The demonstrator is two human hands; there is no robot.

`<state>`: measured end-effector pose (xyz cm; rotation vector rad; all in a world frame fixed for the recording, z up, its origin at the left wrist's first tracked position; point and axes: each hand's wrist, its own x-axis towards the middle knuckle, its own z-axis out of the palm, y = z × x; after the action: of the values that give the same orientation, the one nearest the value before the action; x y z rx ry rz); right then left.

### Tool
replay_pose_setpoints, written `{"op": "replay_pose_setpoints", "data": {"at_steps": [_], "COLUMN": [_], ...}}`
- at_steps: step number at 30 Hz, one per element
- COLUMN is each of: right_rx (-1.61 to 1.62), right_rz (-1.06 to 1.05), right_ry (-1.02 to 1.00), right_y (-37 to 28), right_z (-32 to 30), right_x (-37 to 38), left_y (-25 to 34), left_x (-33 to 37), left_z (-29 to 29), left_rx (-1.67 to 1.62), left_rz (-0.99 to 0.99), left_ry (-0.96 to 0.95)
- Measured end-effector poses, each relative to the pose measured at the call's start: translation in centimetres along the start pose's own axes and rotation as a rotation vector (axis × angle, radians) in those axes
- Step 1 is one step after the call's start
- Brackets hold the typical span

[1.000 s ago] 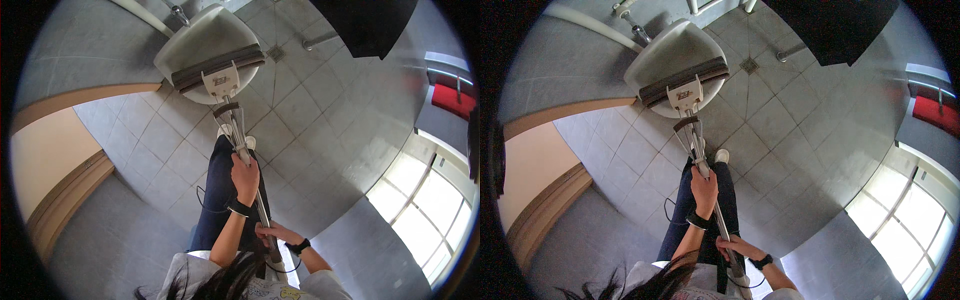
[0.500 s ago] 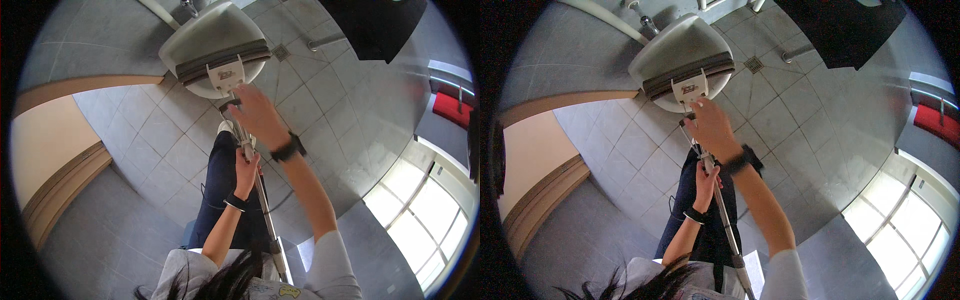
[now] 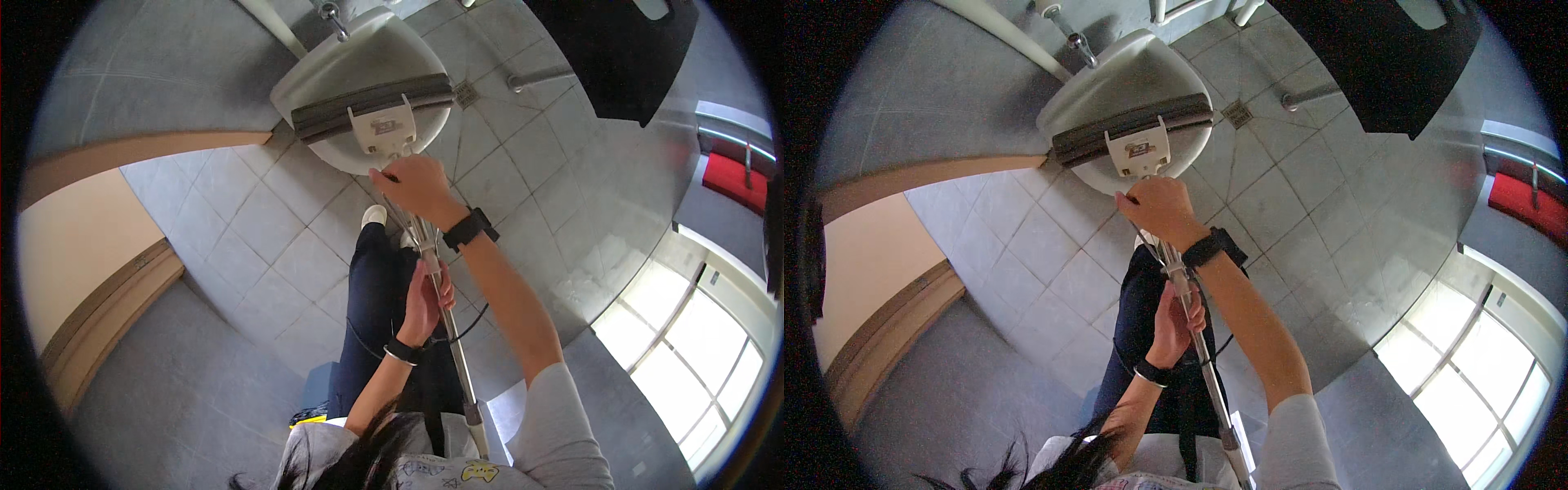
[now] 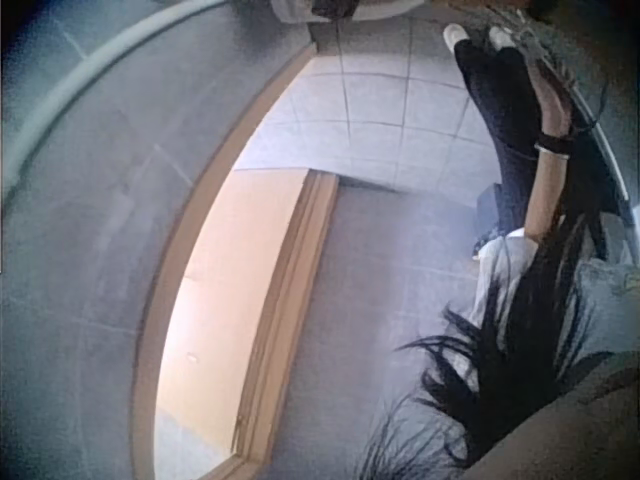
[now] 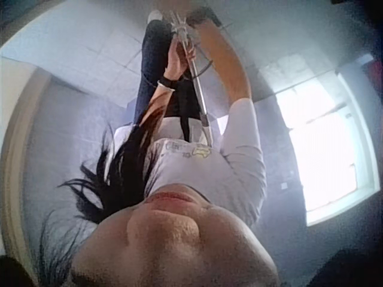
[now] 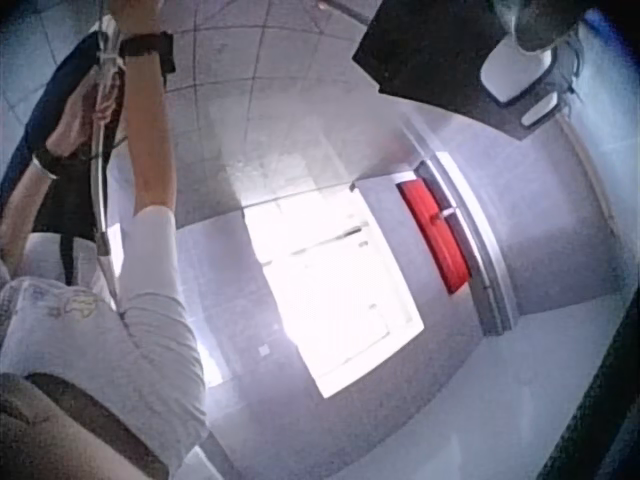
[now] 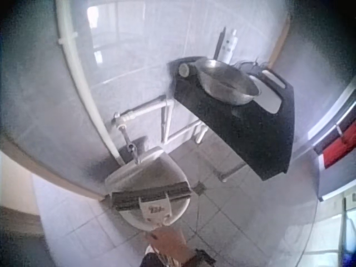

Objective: The recorder is cleaning a white urinal using a mop and water from a faucet.

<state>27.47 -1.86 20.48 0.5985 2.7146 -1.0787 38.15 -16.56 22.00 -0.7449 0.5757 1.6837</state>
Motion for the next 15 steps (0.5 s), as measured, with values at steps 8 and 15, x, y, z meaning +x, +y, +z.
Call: {"op": "replay_pose_setpoints", "data": {"at_steps": [8, 15], "right_rx": [0.428, 0.594], "right_rz": [0.137, 0.208], "right_ry": [0.124, 0.235], "right_y": [0.3, 2.1], "right_z": [-1.0, 3.0], "right_x": [1.0, -0.6], "left_y": [4.1, 10.6], "left_x": [-1.4, 2.5], "left_z": [1.6, -4.4], "left_rx": [0.357, 0.519], "left_rz": [0.132, 0.371], "left_ry": [0.076, 0.177]}}
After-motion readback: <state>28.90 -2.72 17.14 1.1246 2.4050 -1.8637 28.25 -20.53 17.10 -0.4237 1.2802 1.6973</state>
